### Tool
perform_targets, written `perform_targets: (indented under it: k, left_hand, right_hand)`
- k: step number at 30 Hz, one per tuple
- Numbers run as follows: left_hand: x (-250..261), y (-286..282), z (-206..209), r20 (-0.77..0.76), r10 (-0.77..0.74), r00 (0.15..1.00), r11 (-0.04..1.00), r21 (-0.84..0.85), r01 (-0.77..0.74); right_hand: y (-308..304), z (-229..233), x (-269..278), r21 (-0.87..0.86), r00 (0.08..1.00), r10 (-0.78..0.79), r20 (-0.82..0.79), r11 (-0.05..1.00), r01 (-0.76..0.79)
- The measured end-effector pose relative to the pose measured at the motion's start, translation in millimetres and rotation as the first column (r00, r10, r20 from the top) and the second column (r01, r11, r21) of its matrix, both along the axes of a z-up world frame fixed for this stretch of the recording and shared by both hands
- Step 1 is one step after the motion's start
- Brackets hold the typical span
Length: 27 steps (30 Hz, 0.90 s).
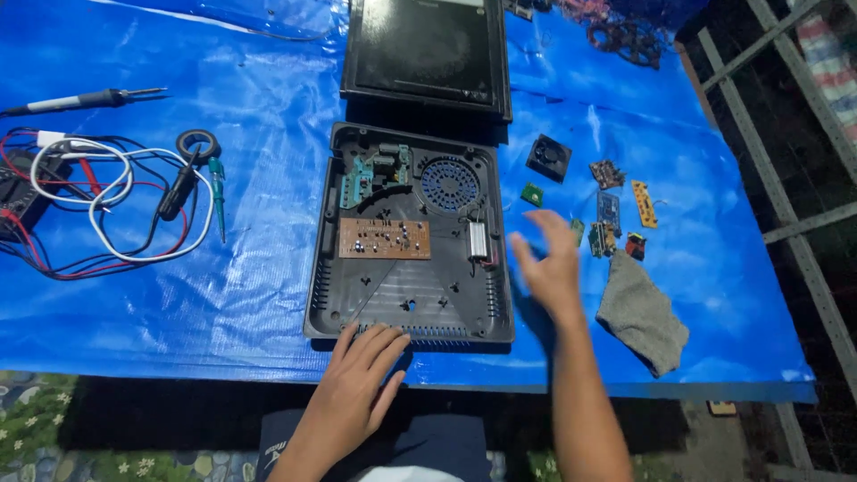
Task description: The person places various circuit boards and electronic components into an open black plastic casing on a blue tarp. They arrange the boards inside the casing and then pick up a small black fan to position it within the assembly.
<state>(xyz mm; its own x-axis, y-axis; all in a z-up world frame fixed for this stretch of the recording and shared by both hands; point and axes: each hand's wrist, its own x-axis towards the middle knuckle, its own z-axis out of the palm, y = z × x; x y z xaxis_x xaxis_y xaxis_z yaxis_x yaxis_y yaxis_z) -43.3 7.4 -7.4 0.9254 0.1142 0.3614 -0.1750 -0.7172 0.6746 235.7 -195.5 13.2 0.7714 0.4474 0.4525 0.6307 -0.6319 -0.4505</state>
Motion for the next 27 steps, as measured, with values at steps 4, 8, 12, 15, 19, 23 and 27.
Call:
perform_targets:
  k: [4, 8, 12, 15, 19, 23, 27]
  left_hand:
    - [-18.3, 1.4, 11.6, 0.143, 0.052, 0.988, 0.988, -0.15, -0.03]
    - [-34.4, 7.7, 7.3, 0.208, 0.194, 0.959, 0.935, -0.335, -0.116]
    - [-52.4, 15.4, 1.2, 0.144, 0.348, 0.927, 0.893, -0.351, -0.281]
    - [-63.1, 24.9, -10.4, 0.113, 0.38, 0.918, 0.892, -0.309, -0.331]
    - [-79.0, 42.6, -58.3, 0.083, 0.46, 0.884, 0.866, -0.263, -0.426]
    - [-93.1, 55.0, -105.2, -0.088, 0.622, 0.778, 0.764, -0.148, -0.628]
    - [-103.6, 71.2, -173.5, -0.58, 0.68, 0.448, 0.706, 0.353, -0.614]
  right_hand:
    - [-61.8, -17.3, 50.2, -0.027, 0.977, -0.151, 0.15, 0.987, 0.157]
    - [-116.1, -51.0, 93.2, -0.146, 0.964, -0.238, 0.121, 0.956, 0.254]
    - [-133.3, -66.5, 106.7, -0.318, 0.957, -0.285, -0.048, 0.913, 0.256]
    - [-145.8, -71.1, 116.0, -0.268, 0.965, -0.257, -0.047, 0.934, 0.236]
    - [-146.3, -60.3, 111.6, -0.193, 0.949, -0.305, -0.082, 0.939, 0.285]
    - [-144.8, -51.1, 95.5, -0.151, 0.929, -0.364, -0.06, 0.924, 0.352]
    - [-133.1, -37.2, 79.6, -0.068, 0.911, -0.409, -0.055, 0.912, 0.405]
